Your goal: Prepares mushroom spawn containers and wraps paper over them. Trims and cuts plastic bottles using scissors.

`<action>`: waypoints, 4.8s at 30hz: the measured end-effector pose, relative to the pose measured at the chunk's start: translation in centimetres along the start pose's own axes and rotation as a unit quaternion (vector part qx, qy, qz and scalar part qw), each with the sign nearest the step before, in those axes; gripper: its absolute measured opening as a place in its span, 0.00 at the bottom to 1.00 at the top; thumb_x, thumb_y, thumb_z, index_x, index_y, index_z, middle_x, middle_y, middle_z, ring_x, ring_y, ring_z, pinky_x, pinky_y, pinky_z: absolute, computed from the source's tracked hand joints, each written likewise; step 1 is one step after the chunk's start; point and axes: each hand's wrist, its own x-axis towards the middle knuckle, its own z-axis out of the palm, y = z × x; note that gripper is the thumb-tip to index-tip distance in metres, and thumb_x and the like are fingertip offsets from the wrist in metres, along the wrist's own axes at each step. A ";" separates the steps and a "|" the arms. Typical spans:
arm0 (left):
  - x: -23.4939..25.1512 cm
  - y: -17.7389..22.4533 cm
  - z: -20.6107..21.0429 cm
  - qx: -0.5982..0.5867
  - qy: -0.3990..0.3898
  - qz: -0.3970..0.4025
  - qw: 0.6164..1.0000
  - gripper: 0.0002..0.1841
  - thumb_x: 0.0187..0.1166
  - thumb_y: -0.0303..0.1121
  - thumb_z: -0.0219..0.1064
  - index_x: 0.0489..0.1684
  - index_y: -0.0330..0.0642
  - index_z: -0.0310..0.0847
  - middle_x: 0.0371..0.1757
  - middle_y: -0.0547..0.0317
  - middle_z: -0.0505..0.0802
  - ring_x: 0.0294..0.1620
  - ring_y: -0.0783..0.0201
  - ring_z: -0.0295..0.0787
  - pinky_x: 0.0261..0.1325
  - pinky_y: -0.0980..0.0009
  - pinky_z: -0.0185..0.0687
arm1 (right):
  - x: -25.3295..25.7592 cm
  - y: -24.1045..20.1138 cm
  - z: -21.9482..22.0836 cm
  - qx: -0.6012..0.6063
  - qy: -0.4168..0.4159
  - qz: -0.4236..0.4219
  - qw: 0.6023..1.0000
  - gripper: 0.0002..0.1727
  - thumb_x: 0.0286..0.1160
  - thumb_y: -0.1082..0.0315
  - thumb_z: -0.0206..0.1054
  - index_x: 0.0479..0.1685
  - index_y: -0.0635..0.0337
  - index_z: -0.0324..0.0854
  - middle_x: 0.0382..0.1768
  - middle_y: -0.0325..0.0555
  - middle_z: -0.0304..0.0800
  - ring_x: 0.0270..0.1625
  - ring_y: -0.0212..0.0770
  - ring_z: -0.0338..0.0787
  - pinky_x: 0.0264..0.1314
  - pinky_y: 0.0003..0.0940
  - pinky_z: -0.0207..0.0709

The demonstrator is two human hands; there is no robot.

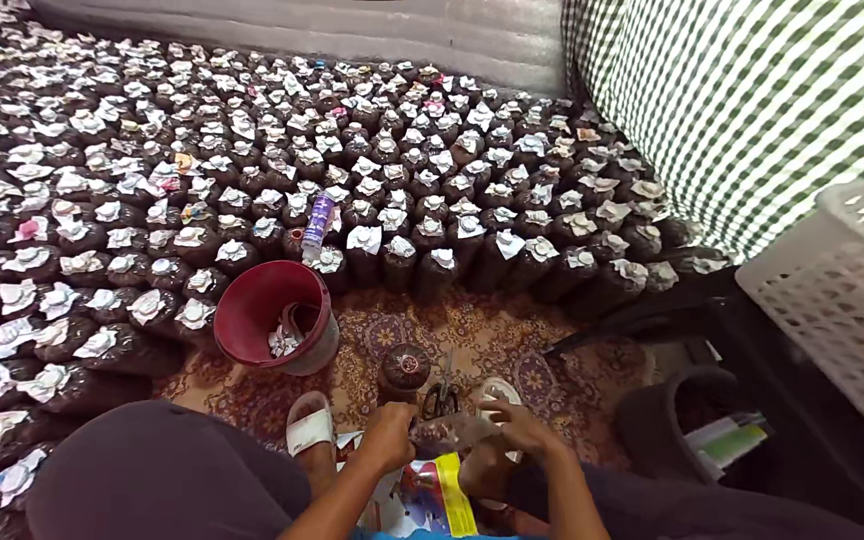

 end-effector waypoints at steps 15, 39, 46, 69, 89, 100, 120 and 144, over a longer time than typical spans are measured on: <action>2.1 -5.1 7.0 0.122 -0.159 -0.184 0.962 0.28 0.75 0.29 0.69 0.78 0.33 0.73 0.78 0.35 0.79 0.75 0.34 0.78 0.70 0.37 0.78 | 0.4 -6.0 1.8 -0.027 0.165 -0.008 0.986 0.19 0.83 0.66 0.63 0.70 0.54 0.84 0.56 0.49 0.93 0.56 0.46 0.93 0.65 0.48 0.84; 7.0 -7.6 1.2 -0.125 0.165 -0.108 0.972 0.59 0.51 0.37 0.83 0.95 0.50 0.52 0.91 0.54 0.67 0.82 0.49 0.75 0.75 0.47 0.78 | 2.7 -15.6 7.1 -0.282 0.175 -0.130 0.934 0.26 0.74 0.46 0.64 0.63 0.53 0.83 0.36 0.49 0.94 0.41 0.54 0.94 0.44 0.57 0.84; 6.3 -4.2 2.4 -0.287 0.231 -0.105 0.924 0.61 0.47 0.64 0.85 0.86 0.41 0.63 0.72 0.51 0.87 0.73 0.57 0.84 0.77 0.53 0.78 | 1.4 -20.4 4.6 -0.304 0.224 -0.205 0.903 0.24 0.73 0.48 0.63 0.58 0.56 0.84 0.30 0.48 0.92 0.36 0.53 0.94 0.39 0.55 0.83; 6.7 -4.2 -0.7 -0.163 0.229 -0.103 0.954 0.55 0.46 0.42 0.85 0.86 0.45 0.63 0.80 0.48 0.79 0.76 0.48 0.80 0.72 0.47 0.80 | -0.3 -18.0 0.6 -0.335 0.180 -0.183 0.907 0.24 0.75 0.48 0.64 0.59 0.56 0.83 0.35 0.51 0.93 0.40 0.56 0.94 0.43 0.61 0.83; 7.2 -6.2 2.2 -0.213 0.209 -0.144 0.944 0.53 0.56 0.25 0.76 0.92 0.41 0.53 0.84 0.44 0.75 0.81 0.47 0.76 0.80 0.49 0.73 | 4.4 -15.0 6.8 -0.246 0.145 -0.115 0.951 0.27 0.74 0.47 0.67 0.67 0.51 0.81 0.40 0.49 0.94 0.45 0.53 0.95 0.49 0.57 0.84; 5.5 -5.0 0.8 -0.135 0.187 -0.206 0.951 0.56 0.57 0.39 0.82 0.92 0.39 0.52 0.82 0.42 0.77 0.76 0.45 0.80 0.75 0.47 0.78 | 0.8 -10.5 4.5 -0.047 0.127 -0.064 0.989 0.53 0.65 0.61 0.79 0.94 0.51 0.51 0.44 0.48 0.91 0.43 0.47 0.92 0.55 0.50 0.86; 1.1 -0.9 -1.8 -0.030 -0.070 -0.023 0.997 0.16 0.68 0.29 0.74 0.52 0.32 0.84 0.49 0.35 0.91 0.55 0.37 0.88 0.60 0.36 0.80 | -2.7 -4.2 0.4 0.098 0.033 -0.007 0.995 0.44 0.60 0.78 0.73 0.86 0.55 0.65 0.64 0.57 0.87 0.53 0.52 0.92 0.51 0.50 0.86; 6.1 -0.8 -3.8 -0.154 0.313 -0.060 0.935 0.21 0.69 0.39 0.77 0.60 0.44 0.90 0.62 0.50 0.89 0.61 0.55 0.88 0.68 0.58 0.83 | 1.3 -8.1 1.7 -0.036 0.219 -0.140 0.965 0.32 0.54 0.65 0.84 0.64 0.58 0.83 0.57 0.49 0.92 0.60 0.45 0.91 0.69 0.50 0.83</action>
